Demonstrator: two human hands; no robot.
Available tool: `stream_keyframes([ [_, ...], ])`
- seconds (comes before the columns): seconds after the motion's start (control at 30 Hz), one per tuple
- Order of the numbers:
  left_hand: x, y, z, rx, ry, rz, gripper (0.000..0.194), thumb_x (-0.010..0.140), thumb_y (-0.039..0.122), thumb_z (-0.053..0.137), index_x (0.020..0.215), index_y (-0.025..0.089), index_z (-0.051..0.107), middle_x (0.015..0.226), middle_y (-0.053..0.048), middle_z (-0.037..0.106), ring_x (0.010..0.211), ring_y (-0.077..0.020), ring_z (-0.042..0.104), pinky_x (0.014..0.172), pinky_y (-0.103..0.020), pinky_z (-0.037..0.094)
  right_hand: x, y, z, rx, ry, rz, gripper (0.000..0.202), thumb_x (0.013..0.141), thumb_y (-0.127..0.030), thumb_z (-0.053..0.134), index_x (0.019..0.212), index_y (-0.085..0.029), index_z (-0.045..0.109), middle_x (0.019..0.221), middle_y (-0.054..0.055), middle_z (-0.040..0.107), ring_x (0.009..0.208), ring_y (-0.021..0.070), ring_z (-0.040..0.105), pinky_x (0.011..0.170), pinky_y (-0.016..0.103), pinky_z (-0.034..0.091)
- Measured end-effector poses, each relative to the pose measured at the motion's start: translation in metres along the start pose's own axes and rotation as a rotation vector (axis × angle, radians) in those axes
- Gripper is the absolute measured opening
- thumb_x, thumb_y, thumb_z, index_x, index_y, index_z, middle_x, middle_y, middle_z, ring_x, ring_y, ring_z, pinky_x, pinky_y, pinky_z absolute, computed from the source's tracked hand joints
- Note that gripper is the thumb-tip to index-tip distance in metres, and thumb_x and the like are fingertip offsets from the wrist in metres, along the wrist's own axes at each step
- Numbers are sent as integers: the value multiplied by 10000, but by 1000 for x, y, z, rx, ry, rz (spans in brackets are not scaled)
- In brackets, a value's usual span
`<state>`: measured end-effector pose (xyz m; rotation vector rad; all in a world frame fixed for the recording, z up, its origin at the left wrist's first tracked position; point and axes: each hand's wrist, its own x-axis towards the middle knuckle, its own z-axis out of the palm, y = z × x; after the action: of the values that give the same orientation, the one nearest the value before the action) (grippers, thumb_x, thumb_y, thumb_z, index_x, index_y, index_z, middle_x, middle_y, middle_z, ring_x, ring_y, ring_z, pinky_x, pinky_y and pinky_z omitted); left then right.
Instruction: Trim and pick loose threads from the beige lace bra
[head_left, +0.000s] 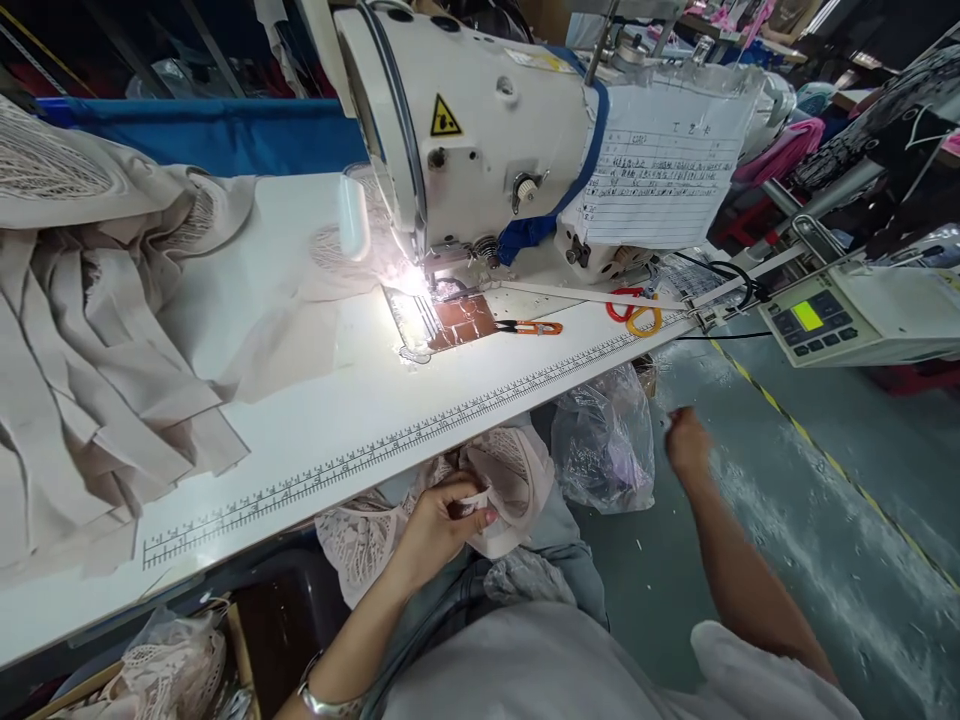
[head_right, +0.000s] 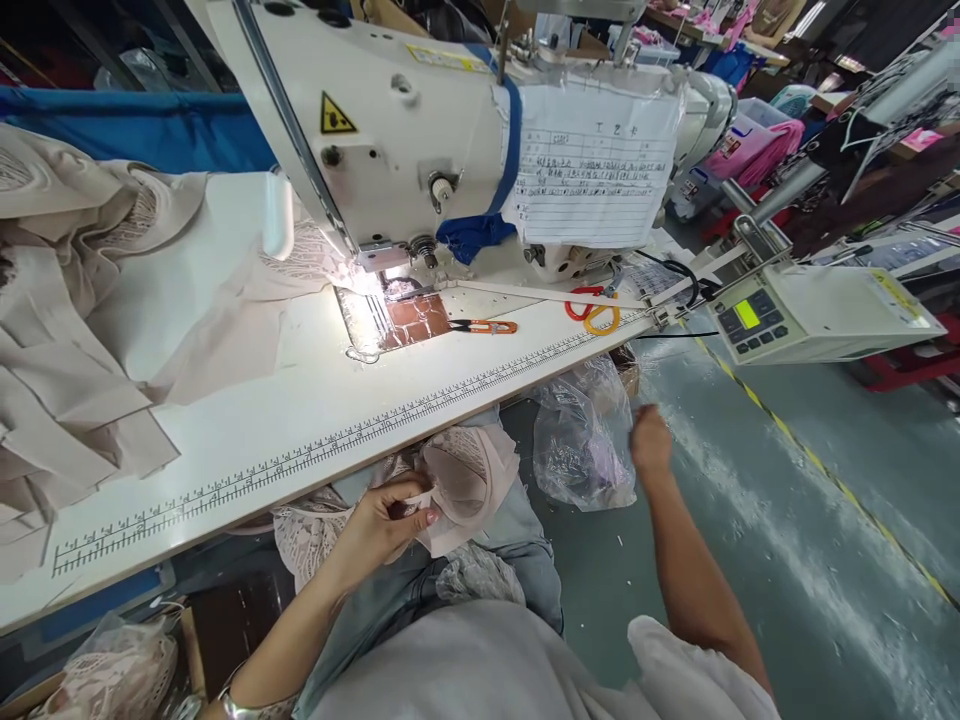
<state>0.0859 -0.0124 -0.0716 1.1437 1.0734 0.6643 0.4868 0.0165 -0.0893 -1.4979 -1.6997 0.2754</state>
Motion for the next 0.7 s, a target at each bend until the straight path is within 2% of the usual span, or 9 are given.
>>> stream_keyframes([
  [0.1,0,-1,-1,7,-7,-55,373,757,532,705,745,159,693,614,3,521,574,-141,458,511,-247,356,-11,13,-38,-139,203,123,504,995,-646,362,689,-276,515,613,26,487,602,216,549,531,371,361],
  [0.2,-1,0,-1,50,14,-59,362,767,495,707,881,152,715,709,-23,612,598,-147,485,533,-255,366,-14,13,-39,-287,278,244,494,964,-640,432,688,-243,533,728,81,529,732,276,593,613,456,436],
  [0.27,-1,2,1,61,26,-62,356,773,494,699,881,155,711,740,-32,633,608,-149,493,536,-255,368,-11,4,-14,-338,262,292,483,972,-595,432,673,-227,527,715,92,521,717,286,576,644,498,444],
  [0.33,0,5,4,32,31,-75,337,775,497,698,816,163,690,673,-10,590,567,-135,459,501,-247,338,-10,-20,23,-299,158,281,469,988,-549,421,678,-223,553,678,82,535,662,262,560,637,473,455],
  [0.43,-1,8,7,-37,36,-82,318,765,491,714,753,177,663,565,31,486,502,-118,394,452,-239,289,-16,-80,78,-136,-90,165,458,1016,-499,417,704,-228,614,727,67,612,698,222,602,633,376,489],
  [0.5,-1,10,8,-62,40,-67,305,773,482,714,753,182,668,537,40,458,490,-117,385,444,-237,284,-23,-124,102,-13,-247,57,395,1009,-509,468,799,-238,665,780,42,628,763,200,611,675,335,506],
  [0.53,-1,10,8,-66,41,-56,299,780,478,710,760,182,674,533,40,456,489,-119,388,443,-236,286,-26,-142,109,115,-344,-11,361,1013,-498,480,878,-227,677,830,54,631,809,204,605,699,334,504],
  [0.6,-2,11,7,-66,38,-36,292,797,473,699,778,182,685,539,37,469,495,-120,399,448,-233,294,-29,-166,115,245,-419,-51,308,1000,-476,534,899,-212,657,853,56,618,834,205,582,716,330,495],
  [0.7,-2,11,7,-49,29,-16,283,804,457,695,790,175,694,574,25,514,525,-126,434,466,-230,318,-27,-172,115,293,-405,-30,291,998,-377,570,762,-208,595,752,26,569,778,196,543,701,323,462],
])
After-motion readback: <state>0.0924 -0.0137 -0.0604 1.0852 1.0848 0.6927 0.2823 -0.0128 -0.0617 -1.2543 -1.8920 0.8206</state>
